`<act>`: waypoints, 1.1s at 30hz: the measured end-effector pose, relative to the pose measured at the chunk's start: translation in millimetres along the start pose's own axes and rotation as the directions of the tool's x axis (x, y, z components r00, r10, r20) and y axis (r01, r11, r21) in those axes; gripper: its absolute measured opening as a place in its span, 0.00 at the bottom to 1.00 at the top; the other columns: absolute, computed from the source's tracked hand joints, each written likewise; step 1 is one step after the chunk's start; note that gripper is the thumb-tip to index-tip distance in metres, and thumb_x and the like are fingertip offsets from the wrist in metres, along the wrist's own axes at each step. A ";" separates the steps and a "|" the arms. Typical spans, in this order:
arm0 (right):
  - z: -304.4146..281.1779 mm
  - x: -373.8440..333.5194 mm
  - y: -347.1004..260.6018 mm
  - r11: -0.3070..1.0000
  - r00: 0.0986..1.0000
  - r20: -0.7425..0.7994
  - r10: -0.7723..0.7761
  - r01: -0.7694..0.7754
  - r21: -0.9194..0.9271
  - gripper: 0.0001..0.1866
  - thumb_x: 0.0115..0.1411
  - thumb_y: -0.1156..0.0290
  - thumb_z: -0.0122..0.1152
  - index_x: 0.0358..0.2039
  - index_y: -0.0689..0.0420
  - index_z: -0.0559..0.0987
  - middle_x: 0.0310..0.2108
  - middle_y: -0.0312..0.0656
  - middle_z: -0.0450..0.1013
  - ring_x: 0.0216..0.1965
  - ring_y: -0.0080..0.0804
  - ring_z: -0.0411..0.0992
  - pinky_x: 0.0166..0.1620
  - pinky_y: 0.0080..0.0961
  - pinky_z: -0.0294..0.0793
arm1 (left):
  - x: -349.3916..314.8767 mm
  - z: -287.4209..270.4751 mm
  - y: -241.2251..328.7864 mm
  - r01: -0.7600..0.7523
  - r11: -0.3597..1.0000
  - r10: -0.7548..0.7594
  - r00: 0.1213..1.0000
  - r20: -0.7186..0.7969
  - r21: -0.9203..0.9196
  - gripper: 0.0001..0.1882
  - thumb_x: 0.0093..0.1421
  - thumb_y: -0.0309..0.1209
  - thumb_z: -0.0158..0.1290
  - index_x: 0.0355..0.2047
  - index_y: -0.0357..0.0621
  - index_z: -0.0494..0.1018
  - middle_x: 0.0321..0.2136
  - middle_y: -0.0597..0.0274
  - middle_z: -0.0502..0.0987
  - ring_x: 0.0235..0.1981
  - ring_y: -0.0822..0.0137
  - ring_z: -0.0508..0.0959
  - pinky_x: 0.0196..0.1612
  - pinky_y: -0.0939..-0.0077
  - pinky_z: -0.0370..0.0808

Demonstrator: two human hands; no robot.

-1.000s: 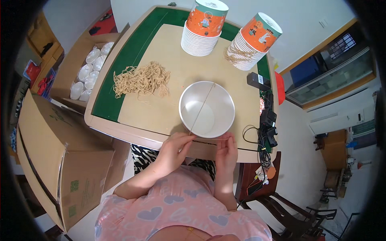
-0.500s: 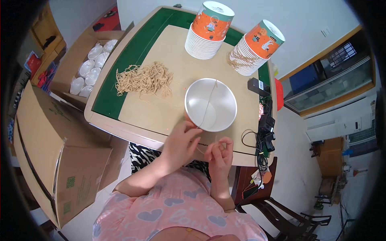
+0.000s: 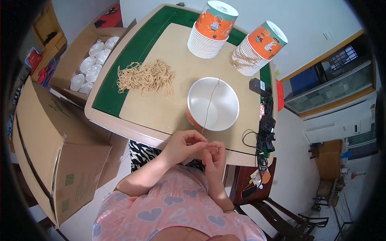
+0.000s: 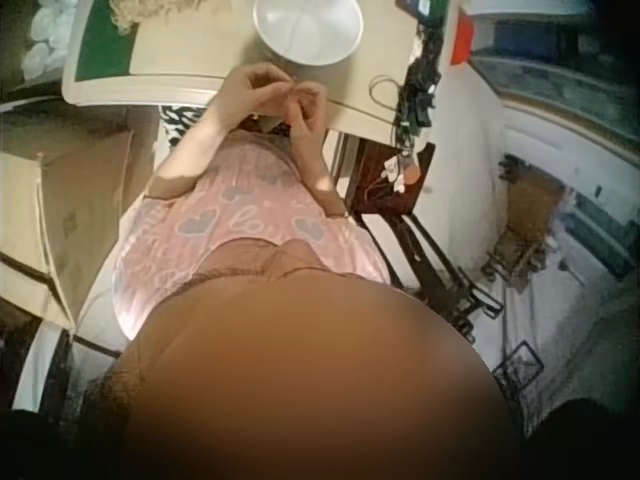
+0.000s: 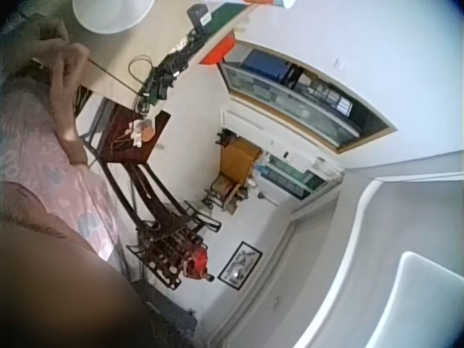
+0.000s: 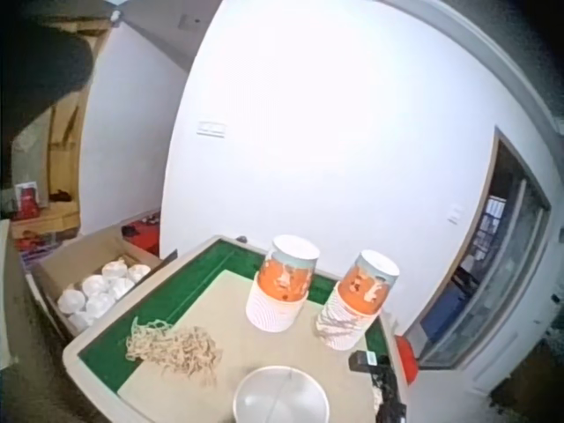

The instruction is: The person is securing a paper bowl with rubber bands and stacking paper cups at a workstation.

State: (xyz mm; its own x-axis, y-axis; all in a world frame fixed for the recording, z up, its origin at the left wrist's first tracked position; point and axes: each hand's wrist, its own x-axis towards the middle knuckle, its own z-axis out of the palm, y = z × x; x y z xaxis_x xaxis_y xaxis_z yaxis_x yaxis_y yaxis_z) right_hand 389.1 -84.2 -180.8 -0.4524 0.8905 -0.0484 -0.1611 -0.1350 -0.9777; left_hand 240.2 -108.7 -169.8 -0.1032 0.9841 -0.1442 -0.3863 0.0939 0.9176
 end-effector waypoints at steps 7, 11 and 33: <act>-3.7 4.3 6.1 0.988 0.988 -0.149 -0.044 0.021 -0.151 0.03 0.61 0.77 0.55 0.35 0.58 0.73 0.29 0.31 0.69 0.29 0.11 0.65 0.30 0.09 0.63 | -0.2 -1.3 -7.1 -0.050 0.997 0.051 0.998 -0.026 0.061 0.07 0.59 0.29 0.55 0.32 0.35 0.75 0.26 0.68 0.76 0.26 0.80 0.73 0.31 0.87 0.70; 0.2 5.9 7.2 0.951 0.964 -0.181 -0.196 0.142 -0.275 0.01 0.59 0.77 0.58 0.32 0.58 0.75 0.27 0.28 0.69 0.26 0.10 0.64 0.29 0.09 0.62 | 0.8 -4.7 -1.0 -0.059 0.984 0.069 0.996 -0.056 0.170 0.13 0.64 0.35 0.49 0.25 0.38 0.71 0.20 0.71 0.70 0.22 0.81 0.65 0.25 0.85 0.63; 2.2 9.7 9.7 0.940 0.970 -0.124 -0.210 0.166 -0.298 0.02 0.59 0.78 0.59 0.33 0.59 0.76 0.25 0.27 0.68 0.25 0.10 0.62 0.27 0.09 0.59 | 4.5 -6.2 3.0 -0.062 0.928 0.038 0.997 0.074 0.366 0.17 0.65 0.35 0.45 0.21 0.40 0.65 0.15 0.72 0.63 0.20 0.80 0.60 0.22 0.80 0.59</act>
State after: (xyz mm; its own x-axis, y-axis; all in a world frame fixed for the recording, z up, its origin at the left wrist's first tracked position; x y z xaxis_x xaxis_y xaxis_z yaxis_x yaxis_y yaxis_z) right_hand 381.3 -77.9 -190.3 -0.2964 0.9457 0.1331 0.0353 0.1501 -0.9880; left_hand 232.9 -104.9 -170.0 -0.0496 0.9954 -0.0817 -0.0165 0.0810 0.9966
